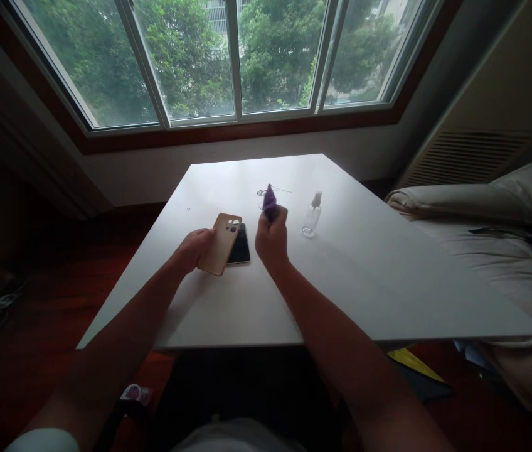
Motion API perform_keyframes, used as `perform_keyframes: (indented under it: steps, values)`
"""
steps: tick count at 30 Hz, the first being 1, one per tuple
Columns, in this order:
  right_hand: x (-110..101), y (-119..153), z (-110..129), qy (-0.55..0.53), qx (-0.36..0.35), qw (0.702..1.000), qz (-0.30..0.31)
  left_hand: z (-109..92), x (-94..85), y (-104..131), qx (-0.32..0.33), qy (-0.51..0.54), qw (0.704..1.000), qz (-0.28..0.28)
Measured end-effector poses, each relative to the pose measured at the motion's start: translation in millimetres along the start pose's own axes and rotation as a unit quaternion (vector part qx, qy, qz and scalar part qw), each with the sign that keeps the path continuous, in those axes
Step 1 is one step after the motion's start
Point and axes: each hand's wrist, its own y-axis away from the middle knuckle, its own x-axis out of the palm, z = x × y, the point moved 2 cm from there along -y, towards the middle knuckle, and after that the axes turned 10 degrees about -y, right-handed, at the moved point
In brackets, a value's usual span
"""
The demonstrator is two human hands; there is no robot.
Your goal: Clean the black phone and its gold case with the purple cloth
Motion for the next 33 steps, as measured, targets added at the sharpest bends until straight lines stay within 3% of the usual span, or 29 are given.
perform_keyframes:
  steps: [4, 8, 11, 14, 20, 28, 31, 33]
  values:
    - [23.2, 23.2, 1.1, 0.089, -0.109, 0.964, 0.226, -12.7, 24.9, 17.6, 0.048, 0.086, 0.994, 0.038]
    - [38.7, 35.1, -0.2, 0.137, -0.147, 0.931, 0.306, -24.9, 38.3, 28.7, 0.05, 0.239, 0.959, 0.141]
    - [42.5, 39.2, 2.4, 0.111, -0.14, 0.929, 0.324, -29.0, 47.4, 33.6, 0.036, 0.324, 0.927, 0.186]
    - [42.5, 43.8, 5.3, 0.085, -0.154, 0.921, 0.347, -28.7, 50.1, 33.1, 0.037, 0.349, 0.921, 0.171]
    - [49.3, 56.0, -2.1, 0.115, -0.224, 0.873, 0.418, -26.4, 38.5, 27.2, -0.021, 0.365, 0.921, 0.131]
    - [49.1, 45.3, -3.0, 0.162, -0.202, 0.9, 0.351, -28.2, 43.8, 34.8, 0.014, 0.305, 0.951, 0.058]
    - [48.9, 49.5, 0.3, 0.118, -0.184, 0.909, 0.355, -28.5, 44.4, 34.8, 0.061, 0.306, 0.949, 0.035]
    - [50.4, 56.1, 2.7, 0.084, -0.185, 0.901, 0.383, -26.7, 39.3, 31.0, 0.059, 0.315, 0.947, 0.023]
